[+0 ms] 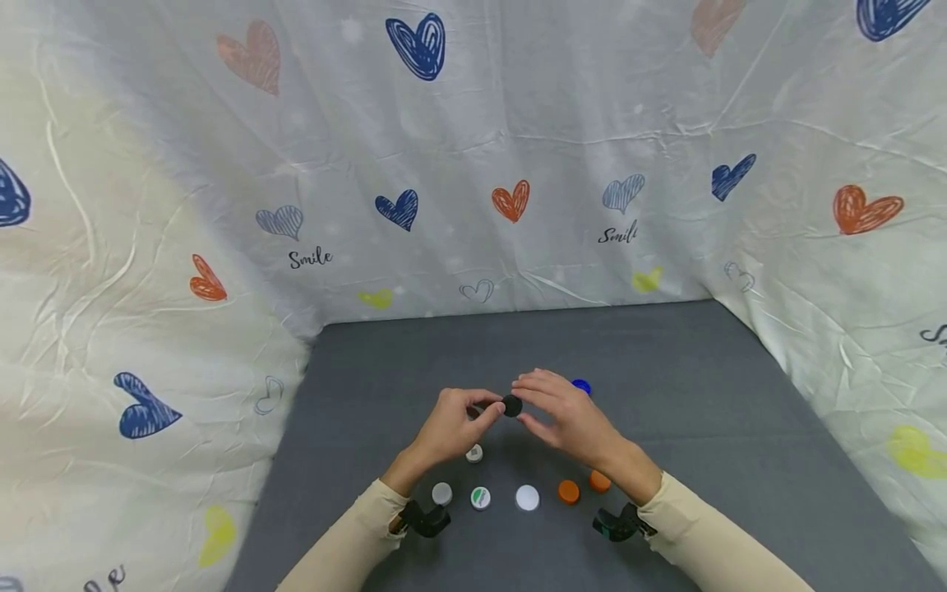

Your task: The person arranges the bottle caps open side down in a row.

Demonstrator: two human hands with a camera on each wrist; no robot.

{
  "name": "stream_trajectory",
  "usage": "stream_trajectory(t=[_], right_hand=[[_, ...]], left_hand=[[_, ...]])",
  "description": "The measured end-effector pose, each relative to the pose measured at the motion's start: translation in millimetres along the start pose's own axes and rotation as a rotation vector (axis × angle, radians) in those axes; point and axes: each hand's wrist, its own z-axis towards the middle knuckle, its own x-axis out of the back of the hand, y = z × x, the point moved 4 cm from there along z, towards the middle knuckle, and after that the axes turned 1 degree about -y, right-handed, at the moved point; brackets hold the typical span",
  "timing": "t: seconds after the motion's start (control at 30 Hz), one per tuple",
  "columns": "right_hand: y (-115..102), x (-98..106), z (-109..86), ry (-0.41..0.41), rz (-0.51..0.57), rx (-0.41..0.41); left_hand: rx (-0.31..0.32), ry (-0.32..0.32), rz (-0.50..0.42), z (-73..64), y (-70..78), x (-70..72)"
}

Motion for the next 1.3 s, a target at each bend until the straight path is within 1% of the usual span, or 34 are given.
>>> stream_trajectory(t=[0.07,0.13,0.3,0.4,0.47,0.53,0.7,0.83,1.0,1.1,1.23,1.3], right_hand=[[0.6,-0.1,-1.1,-0.001,-0.007,-0.013],[1.3,0.3,-2.3,0.001,-0.007,-0.032],[3.9,-1.5,-6.4,0.012,0.022,-0.085],[5.2,-7.3,-9.6,0.015,0.038,-0.102],[6.0,-13.0,-12.7,0.009,0.032,-0.113],[7.0,-19.9,-17.1,-0.012,0.018,-0.133],[10.8,-40.0,-32.0,-0.117,-0.020,-0.207],[13.4,-54.0,-42.7,-0.180,-0.031,-0.249],[15.5,-67.9,-50.5,-0.226,-0.022,-0.254],[15.7,-74.0,-53.0,-0.240,-0.031,-0.244],[15.3,-80.3,-56.2,-0.236,-0.059,-0.224],[14.8,-82.4,-57.7,-0.239,-0.072,-0.225]], left_hand=[[-0.021,0.004,0.031,-0.2,1.1,0.1],[-0.067,0.026,0.093,-0.7,3.7,0.5],[-0.221,0.100,0.325,-2.1,11.4,-1.3],[-0.271,0.113,0.428,-2.3,12.6,-5.6],[-0.273,0.097,0.483,-2.1,10.3,-9.8],[-0.265,0.064,0.537,-1.7,6.6,-15.0],[-0.236,-0.046,0.685,-2.9,-6.4,-33.1],[-0.212,-0.103,0.779,-6.1,-16.3,-47.3],[-0.179,-0.151,0.841,-8.4,-25.8,-60.0],[-0.176,-0.168,0.866,-9.2,-27.3,-64.2],[-0.188,-0.168,0.904,-11.5,-28.4,-69.5],[-0.185,-0.180,0.927,-12.9,-30.0,-73.4]])
